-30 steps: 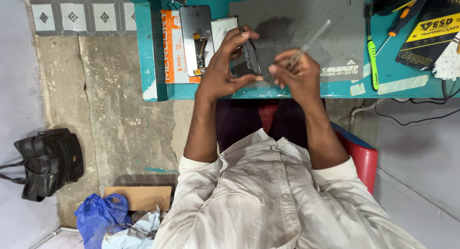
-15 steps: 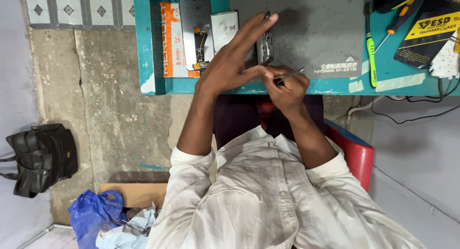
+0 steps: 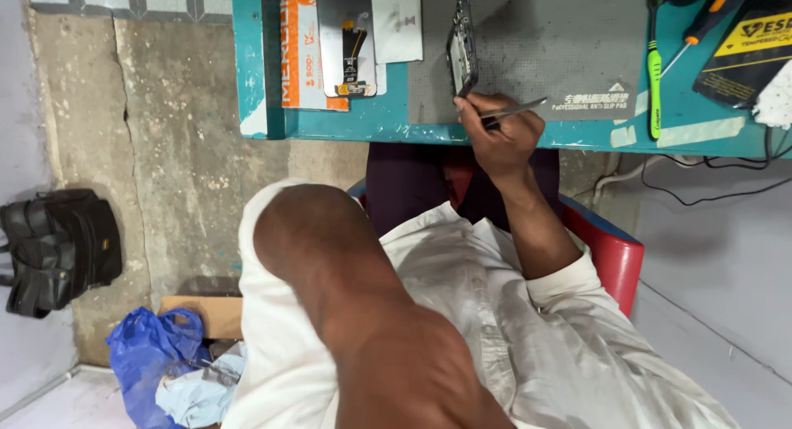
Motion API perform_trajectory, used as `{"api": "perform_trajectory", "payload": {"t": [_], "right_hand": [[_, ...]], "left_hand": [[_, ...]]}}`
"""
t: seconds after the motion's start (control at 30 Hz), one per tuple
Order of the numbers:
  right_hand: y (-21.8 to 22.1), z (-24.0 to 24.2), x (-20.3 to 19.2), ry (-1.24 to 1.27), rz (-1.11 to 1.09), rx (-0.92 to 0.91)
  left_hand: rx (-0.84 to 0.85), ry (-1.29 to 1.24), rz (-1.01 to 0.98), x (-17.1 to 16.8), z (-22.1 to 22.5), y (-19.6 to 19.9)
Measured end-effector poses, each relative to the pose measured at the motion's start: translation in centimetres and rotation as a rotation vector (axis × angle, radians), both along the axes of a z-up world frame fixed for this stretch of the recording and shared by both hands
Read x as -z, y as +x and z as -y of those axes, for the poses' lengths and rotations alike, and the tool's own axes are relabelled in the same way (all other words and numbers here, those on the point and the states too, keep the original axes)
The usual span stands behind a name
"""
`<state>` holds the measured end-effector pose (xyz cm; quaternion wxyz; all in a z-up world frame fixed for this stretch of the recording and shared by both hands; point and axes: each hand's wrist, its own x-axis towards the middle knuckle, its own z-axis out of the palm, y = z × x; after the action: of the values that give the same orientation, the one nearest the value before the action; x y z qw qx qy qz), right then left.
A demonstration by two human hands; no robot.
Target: The person is repairing a disassembled smartphone. They use tweezers to adjust internal components and apply a liquid from a bottle to the device's frame. The person also uses a brush to clean the edges of the phone.
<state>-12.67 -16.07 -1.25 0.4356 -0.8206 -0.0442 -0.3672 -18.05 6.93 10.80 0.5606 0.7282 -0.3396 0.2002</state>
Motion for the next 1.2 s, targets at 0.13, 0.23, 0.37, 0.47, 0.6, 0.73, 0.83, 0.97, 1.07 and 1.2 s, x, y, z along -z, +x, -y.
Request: {"api": "perform_trajectory", "payload": {"t": [0.13, 0.23, 0.37, 0.47, 0.6, 0.73, 0.83, 0.97, 1.07, 1.2], "right_hand": [[-0.1, 0.0, -0.2, 0.045, -0.017, -0.013], [-0.2, 0.0, -0.2, 0.029, -0.020, 0.021], [0.0, 0.5, -0.7, 0.054, -0.036, 0.045], [-0.4, 0.7, -0.9, -0.002, -0.072, 0.056], [-0.6, 0.0, -1.0, 0.030, -0.108, 0.082], [-0.1, -0.2, -1.1, 0.099, -0.089, 0.053], [0.8, 0.1, -1.0, 0.038, -0.037, 0.050], [-0.8, 0.3, -0.9, 0.024, -0.104, 0.052], [-0.2, 0.1, -1.2, 0.072, -0.062, 0.034], [-0.6, -0.4, -0.4, 0.168, -0.105, 0.050]], "left_hand": [[0.047, -0.008, -0.029, -0.2, 0.2, -0.8], [0.071, -0.003, -0.052, -0.5, -0.2, -1.0], [0.086, -0.018, -0.039, -1.2, 0.2, -1.9], [0.068, -0.004, -0.054, -2.1, 0.1, -3.2], [0.058, 0.004, -0.077, -3.3, 0.3, -3.6], [0.079, 0.005, -0.062, -4.0, 0.6, -2.4], [0.131, 0.025, -0.001, -3.0, 0.8, -0.2], [0.217, 0.061, -0.036, -2.0, 0.8, -1.0], [0.225, 0.062, 0.009, -1.4, 2.0, 0.5], [0.256, 0.047, 0.050, -0.8, 3.8, 1.0]]}}
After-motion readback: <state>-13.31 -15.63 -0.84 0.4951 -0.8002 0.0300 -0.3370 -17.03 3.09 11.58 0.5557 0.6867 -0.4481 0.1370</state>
